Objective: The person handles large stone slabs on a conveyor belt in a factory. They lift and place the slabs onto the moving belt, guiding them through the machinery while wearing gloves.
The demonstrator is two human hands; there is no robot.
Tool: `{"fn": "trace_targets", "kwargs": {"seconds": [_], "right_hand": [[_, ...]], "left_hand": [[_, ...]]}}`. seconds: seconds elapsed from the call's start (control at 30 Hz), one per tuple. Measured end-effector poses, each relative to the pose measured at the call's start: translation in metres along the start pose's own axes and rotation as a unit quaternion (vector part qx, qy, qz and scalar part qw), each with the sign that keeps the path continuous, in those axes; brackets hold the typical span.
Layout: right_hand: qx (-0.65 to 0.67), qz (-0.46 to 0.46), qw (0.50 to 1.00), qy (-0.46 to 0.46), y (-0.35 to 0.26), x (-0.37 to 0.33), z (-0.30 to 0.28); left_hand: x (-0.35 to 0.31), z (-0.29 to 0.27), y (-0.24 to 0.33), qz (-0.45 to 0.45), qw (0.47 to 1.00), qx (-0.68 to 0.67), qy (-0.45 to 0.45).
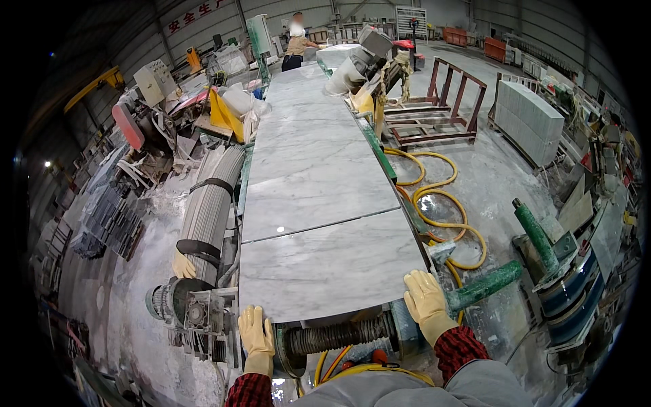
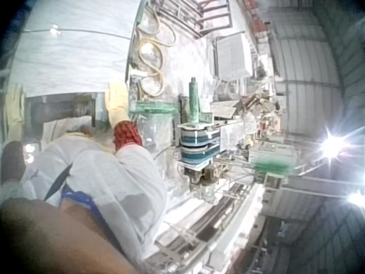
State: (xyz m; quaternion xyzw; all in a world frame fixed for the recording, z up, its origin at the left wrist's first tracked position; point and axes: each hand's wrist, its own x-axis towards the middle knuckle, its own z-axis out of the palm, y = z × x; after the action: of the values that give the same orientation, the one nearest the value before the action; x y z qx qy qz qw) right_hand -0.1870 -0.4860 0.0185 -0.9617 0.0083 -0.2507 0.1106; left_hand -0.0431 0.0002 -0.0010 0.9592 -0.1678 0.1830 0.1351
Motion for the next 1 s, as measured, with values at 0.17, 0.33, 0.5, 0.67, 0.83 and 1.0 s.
{"fn": "trace_targets", "kwargs": {"seconds": [0.17, 0.33, 0.5, 0.67, 0.83, 1.0], "right_hand": [[-0.004, 0.001, 1.000, -0.001, -0.003, 0.001, -0.002], [0.000, 0.007, 1.000, -0.006, -0.006, 0.001, -0.007], [-0.011, 0.003, 1.000, 0.001, -0.002, -0.004, -0.003], [0.034, 0.002, 0.999, -0.003, -0.012, 0.003, -0.018], [0.032, 0.019, 0.999, -0.029, -0.013, 0.008, -0.019], [0.036, 0.019, 0.995, -0.091, -0.009, 0.033, -0.028]], "left_hand": [[-0.003, 0.003, -0.003, 0.007, 1.000, -0.001, 0.017], [-0.004, -0.002, 0.000, 0.000, 1.000, -0.011, 0.003], [-0.001, -0.009, 0.004, -0.003, 1.000, -0.021, -0.007], [-0.001, -0.017, 0.011, -0.006, 1.000, -0.004, -0.017], [0.000, 0.005, -0.020, -0.010, 0.999, -0.041, -0.017], [0.060, -0.019, 0.002, -0.048, 0.988, -0.070, -0.133]]}}
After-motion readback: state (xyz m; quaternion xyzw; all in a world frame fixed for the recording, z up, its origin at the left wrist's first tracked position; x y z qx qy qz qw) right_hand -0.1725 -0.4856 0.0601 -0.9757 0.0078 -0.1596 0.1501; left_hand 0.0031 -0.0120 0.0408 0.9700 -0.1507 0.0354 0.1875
